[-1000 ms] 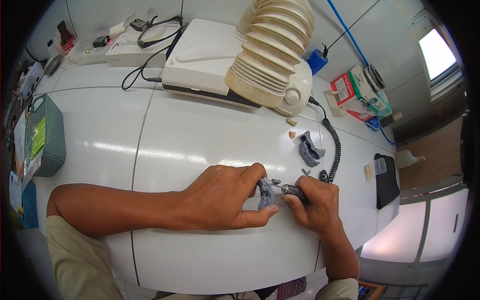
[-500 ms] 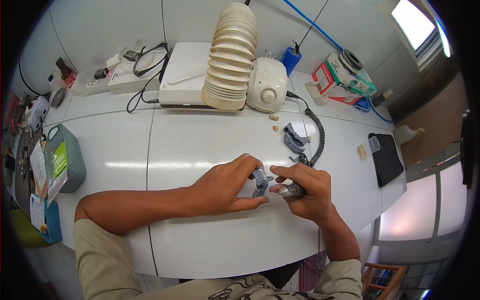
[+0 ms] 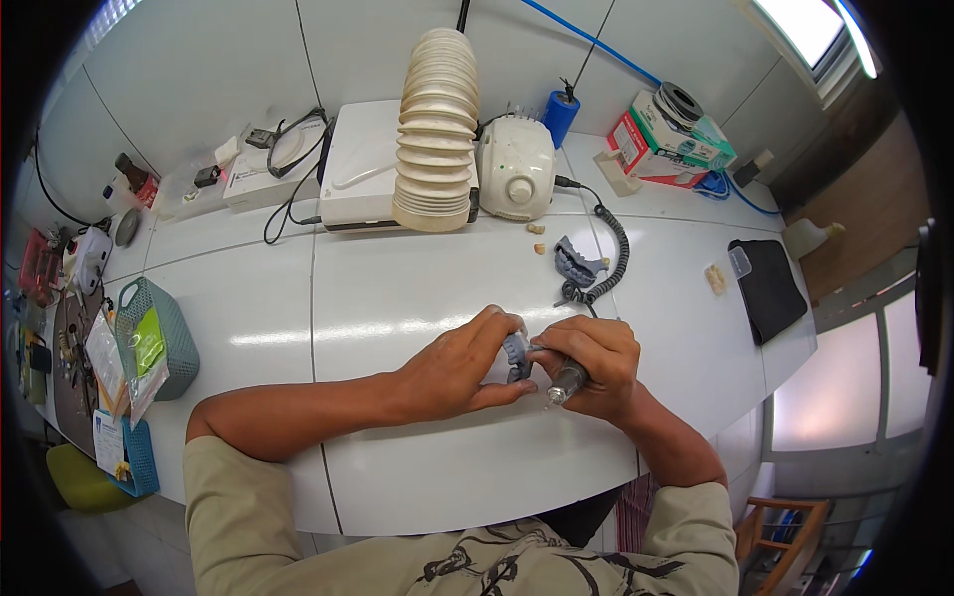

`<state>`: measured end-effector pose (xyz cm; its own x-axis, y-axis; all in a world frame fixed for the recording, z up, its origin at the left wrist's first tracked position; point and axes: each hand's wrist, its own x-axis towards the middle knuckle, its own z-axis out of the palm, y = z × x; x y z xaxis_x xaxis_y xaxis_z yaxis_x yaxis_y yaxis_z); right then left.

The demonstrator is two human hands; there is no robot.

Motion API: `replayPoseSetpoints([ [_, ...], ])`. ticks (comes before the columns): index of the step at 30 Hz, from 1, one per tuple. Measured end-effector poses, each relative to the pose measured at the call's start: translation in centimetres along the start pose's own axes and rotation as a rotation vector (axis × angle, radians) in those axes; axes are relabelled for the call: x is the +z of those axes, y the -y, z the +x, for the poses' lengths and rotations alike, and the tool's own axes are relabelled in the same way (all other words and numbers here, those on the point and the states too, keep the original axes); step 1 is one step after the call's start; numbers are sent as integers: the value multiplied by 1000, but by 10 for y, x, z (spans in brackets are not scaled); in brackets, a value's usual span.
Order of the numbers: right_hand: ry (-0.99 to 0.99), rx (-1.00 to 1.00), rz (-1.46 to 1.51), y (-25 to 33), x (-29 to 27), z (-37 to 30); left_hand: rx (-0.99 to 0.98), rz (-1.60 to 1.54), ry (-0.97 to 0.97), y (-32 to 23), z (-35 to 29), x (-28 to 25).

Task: Trimming and shaping a dental prosthetic model using a handheld rotary tool.

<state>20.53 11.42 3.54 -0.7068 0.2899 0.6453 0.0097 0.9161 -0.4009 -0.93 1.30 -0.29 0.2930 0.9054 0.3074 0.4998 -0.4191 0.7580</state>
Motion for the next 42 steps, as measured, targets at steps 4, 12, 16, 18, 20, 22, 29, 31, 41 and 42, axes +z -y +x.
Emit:
replayPoseSetpoints([
  [4,45,102,8,-8,-7,-2,-64,-84,14,4,1,-3],
  [12,271,404,-285,-22,-31,-21,-130,-126,67,8,3,-8],
  [16,168,451,-214,-20,-23,-15,-115,-163,37,15,0,-7],
  [18,84,420,-155,-12,-29,-8,-99,-195,-1,14,-2,-8],
  [20,269,463,-109,-4,-39,-6,-45,-66,-58,8,-4,-11],
  [22,287,457,-126,0,-36,-8,-61,-81,-55,11,-6,-10],
  [29,450,332,-210,-4,-26,-13,-7,98,-37,8,1,-17],
  [31,490,333,-201,-4,-27,-12,-48,63,-15,7,1,-18],
  [41,516,342,-204,-9,-21,-17,-60,0,0,12,-2,-13],
  [42,525,332,-210,-8,-20,-17,-60,0,-3,12,-2,-13],
])
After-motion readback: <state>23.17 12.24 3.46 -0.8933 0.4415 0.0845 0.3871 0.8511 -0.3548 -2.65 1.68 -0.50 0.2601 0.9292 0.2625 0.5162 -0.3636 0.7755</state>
